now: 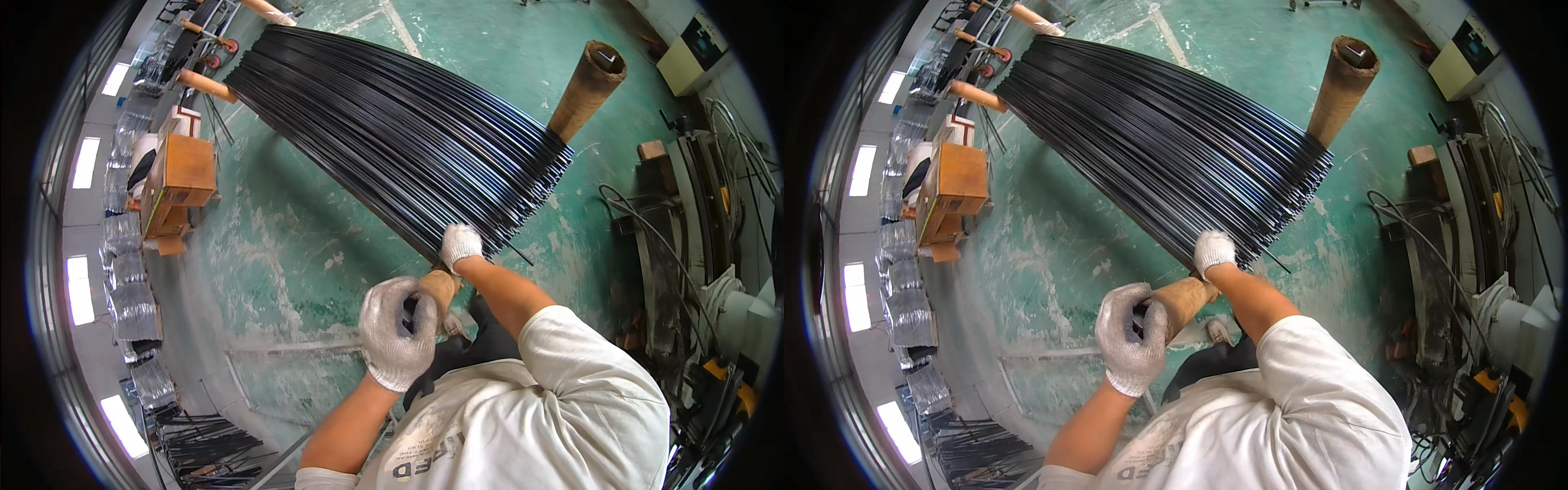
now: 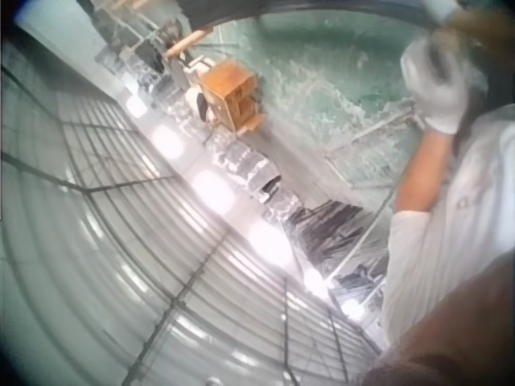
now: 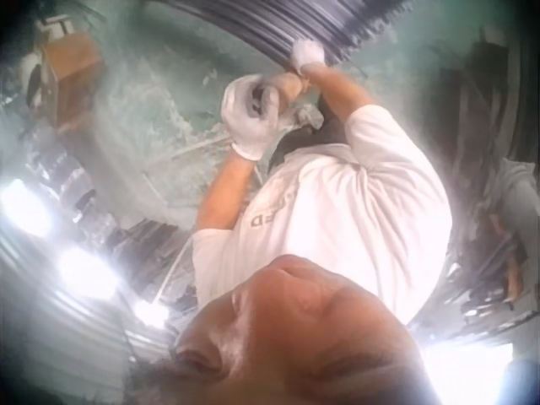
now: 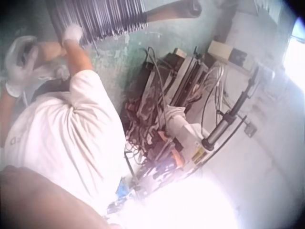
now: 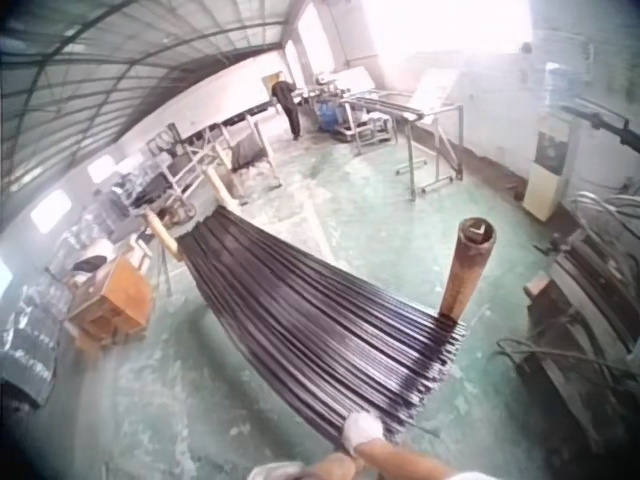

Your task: The person repeatedly picks up bundles of straight metal rods, feeds them into a manual bending machine, and removes the bent rods. The bent rods are then stacked on a nearby rack. The process is repeated multiple times throughout the clip.

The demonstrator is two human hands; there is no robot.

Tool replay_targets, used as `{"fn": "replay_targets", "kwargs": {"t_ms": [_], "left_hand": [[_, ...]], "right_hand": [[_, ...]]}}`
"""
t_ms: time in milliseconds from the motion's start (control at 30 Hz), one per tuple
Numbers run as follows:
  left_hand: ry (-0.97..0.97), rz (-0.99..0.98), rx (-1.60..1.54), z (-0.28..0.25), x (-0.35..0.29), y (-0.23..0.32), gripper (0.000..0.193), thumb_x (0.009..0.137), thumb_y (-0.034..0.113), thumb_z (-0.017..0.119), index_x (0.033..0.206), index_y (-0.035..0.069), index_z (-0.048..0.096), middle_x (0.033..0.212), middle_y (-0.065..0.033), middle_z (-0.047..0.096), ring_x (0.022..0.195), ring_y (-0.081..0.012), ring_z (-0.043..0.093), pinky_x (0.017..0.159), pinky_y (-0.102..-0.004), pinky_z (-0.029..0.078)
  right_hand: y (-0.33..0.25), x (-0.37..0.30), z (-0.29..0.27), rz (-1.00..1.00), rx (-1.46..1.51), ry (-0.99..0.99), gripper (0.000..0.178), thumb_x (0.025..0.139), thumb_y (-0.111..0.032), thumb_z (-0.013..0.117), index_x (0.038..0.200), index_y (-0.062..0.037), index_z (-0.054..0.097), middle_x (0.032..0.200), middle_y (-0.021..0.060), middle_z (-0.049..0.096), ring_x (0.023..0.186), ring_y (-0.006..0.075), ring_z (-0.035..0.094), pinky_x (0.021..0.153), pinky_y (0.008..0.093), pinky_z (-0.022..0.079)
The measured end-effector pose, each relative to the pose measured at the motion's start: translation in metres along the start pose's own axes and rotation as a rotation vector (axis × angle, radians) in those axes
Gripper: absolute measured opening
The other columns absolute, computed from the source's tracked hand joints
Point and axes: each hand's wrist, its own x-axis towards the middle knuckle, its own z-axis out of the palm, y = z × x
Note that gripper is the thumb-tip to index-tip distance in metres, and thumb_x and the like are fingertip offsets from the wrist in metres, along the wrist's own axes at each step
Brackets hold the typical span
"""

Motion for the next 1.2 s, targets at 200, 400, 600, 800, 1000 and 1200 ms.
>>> {"fn": "replay_targets", "kwargs": {"t_ms": [200,400,600,800,1000,1200], "left_hand": [[-0.016,-0.017,0.074,-0.001,0.003,0.008,0.02,0.093,0.0,0.076,0.112,-0.002,0.073,0.108,-0.0205,0.074,0.094,-0.0377,0.073,0.084,-0.0445,0.06],[-0.01,-0.002,0.062,0.0,0.005,0.007,0.025,0.089,0.004,0.079,0.113,0.001,0.073,0.109,-0.0199,0.076,0.094,-0.0426,0.073,0.084,-0.0495,0.06],[0.002,-0.009,0.032,-0.002,0.001,0.009,0.021,0.091,0.001,0.077,0.112,0.0,0.073,0.109,-0.0201,0.076,0.092,-0.0389,0.073,0.082,-0.0455,0.06],[0.013,0.086,0.059,-0.005,0.001,0.01,0.022,0.091,-0.002,0.075,0.113,0.0,0.072,0.109,-0.0197,0.075,0.098,-0.0382,0.074,0.089,-0.0482,0.06],[-0.121,0.494,-0.066,-0.012,-0.031,0.038,0.019,0.085,0.002,0.077,0.103,0.005,0.072,0.107,-0.0191,0.076,0.105,-0.0413,0.075,0.103,-0.0599,0.059],[-0.518,-0.046,-0.622,0.039,-0.099,-0.005,0.013,0.102,0.011,0.079,0.113,0.004,0.077,0.101,-0.0107,0.076,0.095,-0.0259,0.076,0.092,-0.0402,0.061]], "right_hand": [[0.001,-0.008,-0.005,-0.067,0.045,-0.265,0.024,0.103,-0.019,0.069,0.112,-0.007,0.088,0.12,0.0209,0.086,0.115,0.0363,0.084,0.093,0.0495,0.068],[0.025,0.011,-0.025,-0.017,0.101,-0.341,0.033,0.096,-0.027,0.073,0.118,-0.0076,0.088,0.128,0.0231,0.083,0.122,0.0393,0.08,0.103,0.0492,0.065],[0.044,0.023,-0.068,0.06,0.138,-0.366,0.051,0.092,-0.046,0.086,0.128,-0.0099,0.086,0.136,0.0227,0.08,0.129,0.0392,0.077,0.111,0.0487,0.062],[0.064,0.01,-0.089,0.036,0.309,-0.329,0.07,0.103,-0.054,0.077,0.15,-0.0023,0.072,0.152,0.0277,0.071,0.143,0.0432,0.067,0.121,0.0506,0.054],[0.101,-0.097,-0.138,0.182,0.273,-0.292,0.081,0.099,-0.067,0.079,0.145,-0.0001,0.074,0.138,0.0293,0.077,0.132,0.0448,0.074,0.111,0.0524,0.058],[0.241,-0.335,-0.132,0.442,-0.015,-0.191,0.043,0.097,-0.051,0.083,0.116,-0.0116,0.083,0.108,0.0209,0.083,0.105,0.0441,0.079,0.093,0.0527,0.062]]}}
